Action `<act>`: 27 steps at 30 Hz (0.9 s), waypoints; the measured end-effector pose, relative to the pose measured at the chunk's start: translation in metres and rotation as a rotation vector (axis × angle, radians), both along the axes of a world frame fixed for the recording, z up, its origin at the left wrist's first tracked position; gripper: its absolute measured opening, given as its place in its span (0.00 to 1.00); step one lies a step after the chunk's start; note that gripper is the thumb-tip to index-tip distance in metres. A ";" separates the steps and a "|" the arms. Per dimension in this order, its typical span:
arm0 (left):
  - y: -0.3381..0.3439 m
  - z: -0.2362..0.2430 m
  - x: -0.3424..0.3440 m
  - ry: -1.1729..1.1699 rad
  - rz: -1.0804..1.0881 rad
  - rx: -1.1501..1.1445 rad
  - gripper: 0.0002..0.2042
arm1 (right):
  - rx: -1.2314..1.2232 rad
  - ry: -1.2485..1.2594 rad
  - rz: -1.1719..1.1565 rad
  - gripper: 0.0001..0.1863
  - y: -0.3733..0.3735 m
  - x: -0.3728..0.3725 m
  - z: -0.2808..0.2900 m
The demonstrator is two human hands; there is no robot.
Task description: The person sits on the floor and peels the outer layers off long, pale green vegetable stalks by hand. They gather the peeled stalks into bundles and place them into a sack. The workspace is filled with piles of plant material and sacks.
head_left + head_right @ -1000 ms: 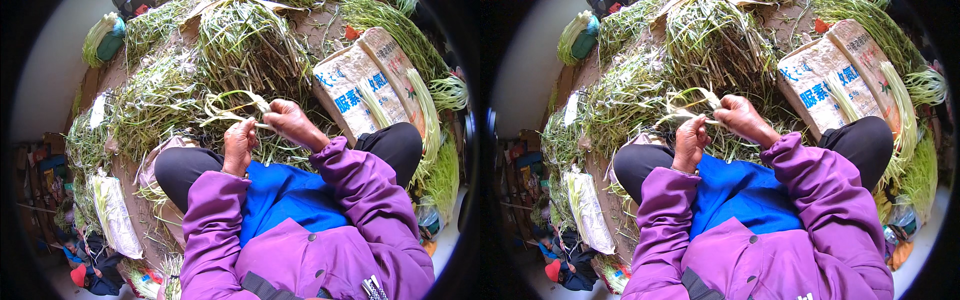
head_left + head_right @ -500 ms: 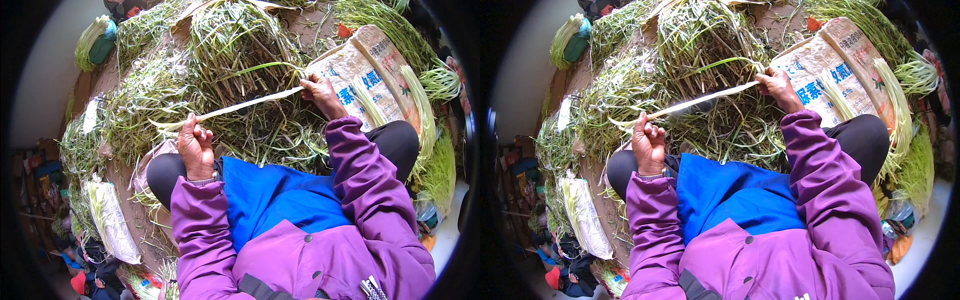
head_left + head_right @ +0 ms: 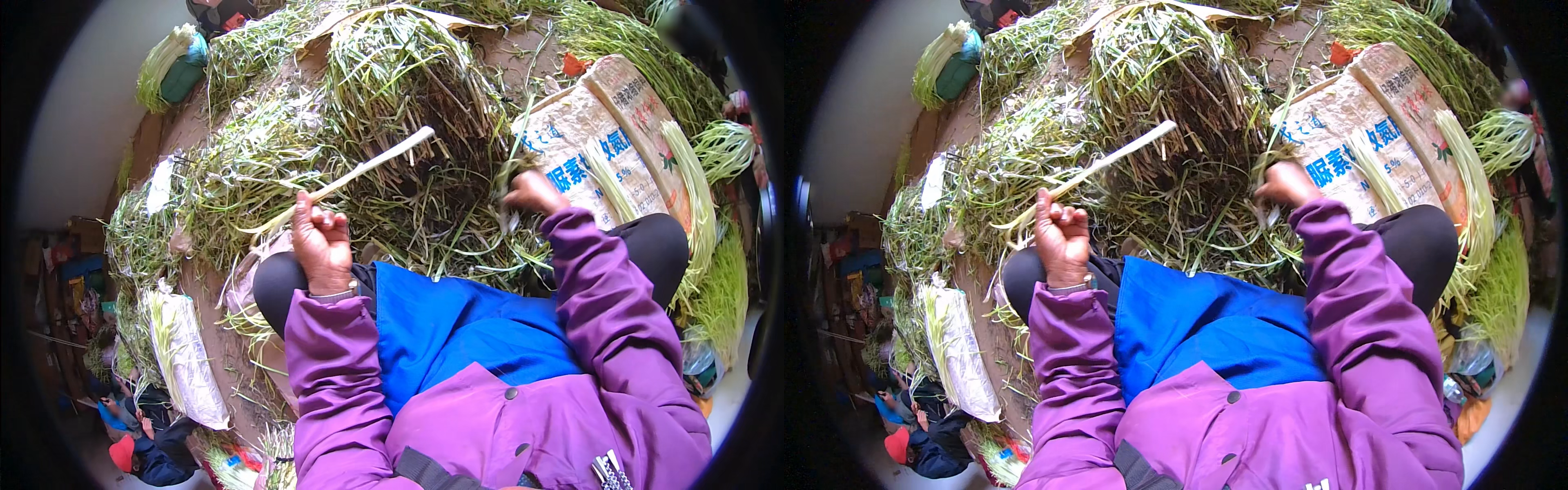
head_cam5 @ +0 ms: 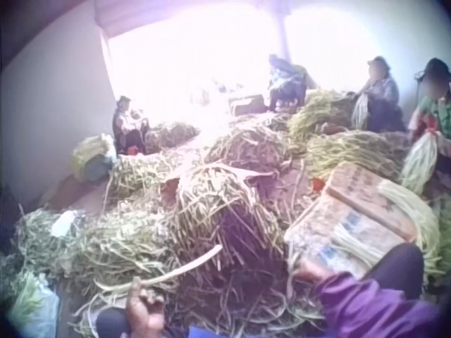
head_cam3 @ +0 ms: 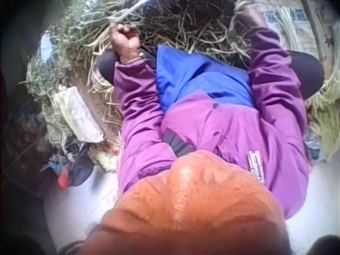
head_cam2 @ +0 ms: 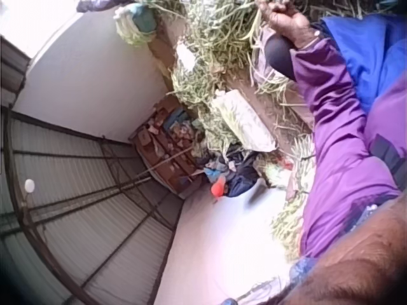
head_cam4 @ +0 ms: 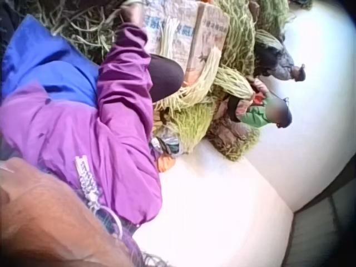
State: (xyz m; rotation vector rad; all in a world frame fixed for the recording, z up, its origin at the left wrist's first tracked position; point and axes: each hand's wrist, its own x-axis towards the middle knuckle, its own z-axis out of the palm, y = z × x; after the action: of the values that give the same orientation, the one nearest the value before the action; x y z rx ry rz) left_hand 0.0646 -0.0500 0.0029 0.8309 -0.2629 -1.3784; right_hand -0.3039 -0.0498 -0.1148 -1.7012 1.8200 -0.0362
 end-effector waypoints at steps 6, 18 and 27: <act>0.010 -0.023 -0.042 -0.027 -0.176 0.117 0.08 | 0.225 -1.112 0.111 0.39 0.010 0.114 0.069; 0.011 -0.014 -0.059 -0.661 -0.372 -0.112 0.17 | -0.043 -0.576 0.516 0.14 -0.018 0.150 0.115; 0.002 -0.017 -0.057 -0.376 -0.223 0.032 0.14 | -0.414 -0.056 -0.059 0.16 -0.155 0.081 0.060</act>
State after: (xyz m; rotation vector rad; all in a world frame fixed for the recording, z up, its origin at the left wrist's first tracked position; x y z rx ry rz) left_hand 0.0077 -0.0478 -0.0142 1.1126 -0.6420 -1.4280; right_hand -0.2231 -0.2045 -0.0546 -1.8965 1.9140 -0.5115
